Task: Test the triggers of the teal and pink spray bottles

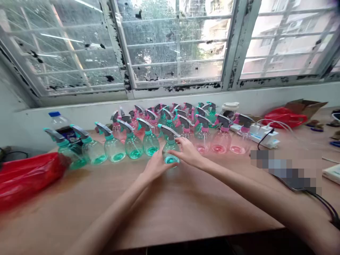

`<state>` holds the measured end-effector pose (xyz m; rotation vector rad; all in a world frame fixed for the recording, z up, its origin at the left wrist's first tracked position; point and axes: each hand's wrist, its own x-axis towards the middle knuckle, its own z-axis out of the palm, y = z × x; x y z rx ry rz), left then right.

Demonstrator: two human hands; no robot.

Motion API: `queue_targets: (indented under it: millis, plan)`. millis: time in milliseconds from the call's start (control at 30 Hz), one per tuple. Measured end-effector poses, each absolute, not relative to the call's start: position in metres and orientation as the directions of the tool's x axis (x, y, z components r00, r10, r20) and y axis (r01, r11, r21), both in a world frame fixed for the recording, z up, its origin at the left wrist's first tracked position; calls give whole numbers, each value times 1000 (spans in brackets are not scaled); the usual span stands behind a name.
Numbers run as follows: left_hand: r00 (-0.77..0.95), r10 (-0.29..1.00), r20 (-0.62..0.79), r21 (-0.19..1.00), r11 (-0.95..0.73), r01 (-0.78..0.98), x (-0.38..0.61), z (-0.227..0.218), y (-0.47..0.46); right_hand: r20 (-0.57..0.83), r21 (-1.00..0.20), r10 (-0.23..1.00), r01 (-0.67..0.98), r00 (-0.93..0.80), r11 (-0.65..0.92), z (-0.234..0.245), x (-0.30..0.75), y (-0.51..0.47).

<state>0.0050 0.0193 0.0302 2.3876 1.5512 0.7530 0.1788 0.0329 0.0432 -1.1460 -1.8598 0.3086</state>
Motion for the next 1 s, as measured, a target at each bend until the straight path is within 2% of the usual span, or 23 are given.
queue_targets:
  millis: [200, 433, 700, 1000]
  plan:
    - [209, 934, 288, 292, -294, 910, 2, 30, 12, 550, -469, 821, 755, -155, 458, 52, 172, 46]
    - [247, 920, 304, 188, -312, 931, -20, 24, -26, 485, -413, 869, 851, -96, 325, 61, 157, 64]
    - [358, 888, 289, 234, -428, 873, -26, 10, -44, 468, -405, 883, 877, -45, 260, 65, 145, 73]
    - [481, 825, 297, 347, -563, 750, -16, 5, -45, 529, -422, 847, 847, -59, 323, 71, 188, 41]
